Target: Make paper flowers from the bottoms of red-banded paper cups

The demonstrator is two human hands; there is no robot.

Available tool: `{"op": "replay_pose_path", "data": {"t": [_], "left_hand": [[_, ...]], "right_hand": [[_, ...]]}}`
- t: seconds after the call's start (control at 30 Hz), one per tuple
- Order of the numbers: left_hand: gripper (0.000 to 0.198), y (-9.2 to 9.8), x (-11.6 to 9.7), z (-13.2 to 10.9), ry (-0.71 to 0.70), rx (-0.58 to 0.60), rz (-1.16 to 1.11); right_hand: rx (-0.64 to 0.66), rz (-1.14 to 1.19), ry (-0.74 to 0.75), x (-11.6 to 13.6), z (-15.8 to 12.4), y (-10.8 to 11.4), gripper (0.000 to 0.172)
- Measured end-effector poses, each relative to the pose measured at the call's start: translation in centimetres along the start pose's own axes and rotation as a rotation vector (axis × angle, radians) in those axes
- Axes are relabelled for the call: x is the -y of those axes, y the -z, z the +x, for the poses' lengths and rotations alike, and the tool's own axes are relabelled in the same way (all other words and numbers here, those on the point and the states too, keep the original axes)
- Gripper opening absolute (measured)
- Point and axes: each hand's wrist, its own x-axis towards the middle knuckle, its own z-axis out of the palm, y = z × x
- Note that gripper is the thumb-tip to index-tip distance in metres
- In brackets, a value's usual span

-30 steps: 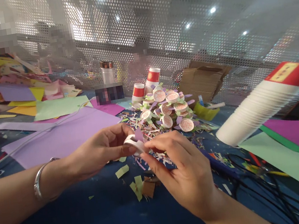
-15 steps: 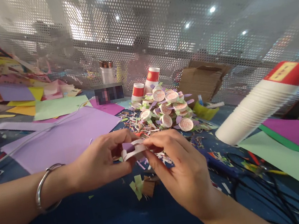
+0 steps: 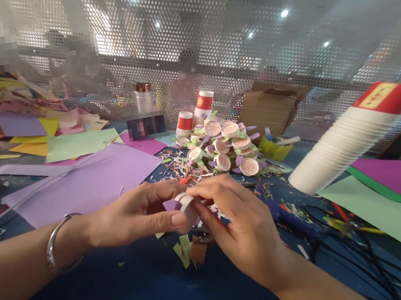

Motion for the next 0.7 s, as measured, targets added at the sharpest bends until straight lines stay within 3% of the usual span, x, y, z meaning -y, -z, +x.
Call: {"op": "replay_pose_path", "data": {"t": [0.13,0.37,0.7], "left_hand": [[0.016,0.1,0.5,0.1,-0.100,-0.044,0.048],[0.023,0.1,1.3,0.2,-0.227,-0.253,0.236],[0.018,-0.2,1.5,0.1,-0.376,-0.305,0.409]], "right_hand": [[-0.002,0.025,0.005,0.2,0.0,0.1,0.023],[0.013,0.104,-0.081,0.3,0.0,0.2,0.030],[-0.006,0.085,-0.069,0.3,0.0,-0.1,0.027]]}}
